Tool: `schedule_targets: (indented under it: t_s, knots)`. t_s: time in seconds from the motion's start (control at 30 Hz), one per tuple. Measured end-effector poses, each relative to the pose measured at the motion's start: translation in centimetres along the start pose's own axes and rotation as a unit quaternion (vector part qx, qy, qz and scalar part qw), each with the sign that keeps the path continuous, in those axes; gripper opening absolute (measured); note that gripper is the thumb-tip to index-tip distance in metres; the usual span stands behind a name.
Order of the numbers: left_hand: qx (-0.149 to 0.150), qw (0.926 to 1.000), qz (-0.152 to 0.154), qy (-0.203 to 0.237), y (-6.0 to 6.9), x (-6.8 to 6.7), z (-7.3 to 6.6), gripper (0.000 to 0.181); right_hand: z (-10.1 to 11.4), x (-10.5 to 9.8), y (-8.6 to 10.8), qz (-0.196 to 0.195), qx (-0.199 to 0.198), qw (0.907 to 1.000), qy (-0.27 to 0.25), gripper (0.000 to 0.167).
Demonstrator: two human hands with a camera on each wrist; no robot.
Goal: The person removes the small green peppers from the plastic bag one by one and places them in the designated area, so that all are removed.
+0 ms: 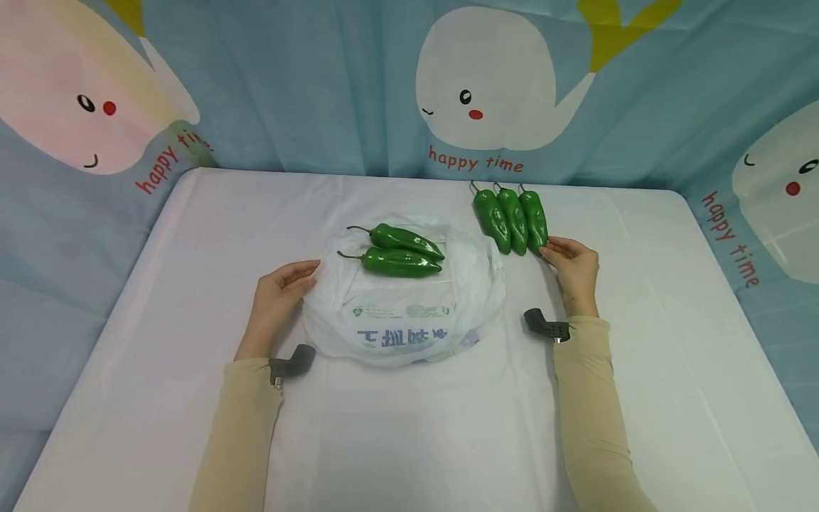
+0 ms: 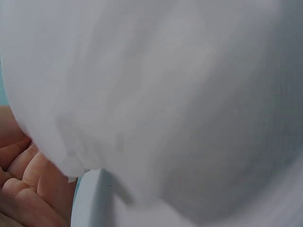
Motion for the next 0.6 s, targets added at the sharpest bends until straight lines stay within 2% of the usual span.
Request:
schedule_targets:
  t_s: [0.23, 0.6]
  knots:
    - [0.001, 1.0000, 0.003, 0.008, 0.12, 0.04, -0.22, 0.035, -0.30, -0.19, 0.25, -0.002, 0.021, 0.9965, -0.081, 0.035]
    - [0.005, 1.0000, -0.003, 0.002, 0.00, -0.09, -0.03, 0.034, -0.33, -0.29, 0.42, -0.005, 0.033, 0.9860, -0.163, 0.038]
Point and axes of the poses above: each hand's wrist, its own y-axis away from the middle knuckle, its own x-axis out of the palm, z = x × y, the point moved 8 cm from there along -y, towards the middle knuckle, and after that the axes turned 5 degrees about -x, right-handed, at the moved point
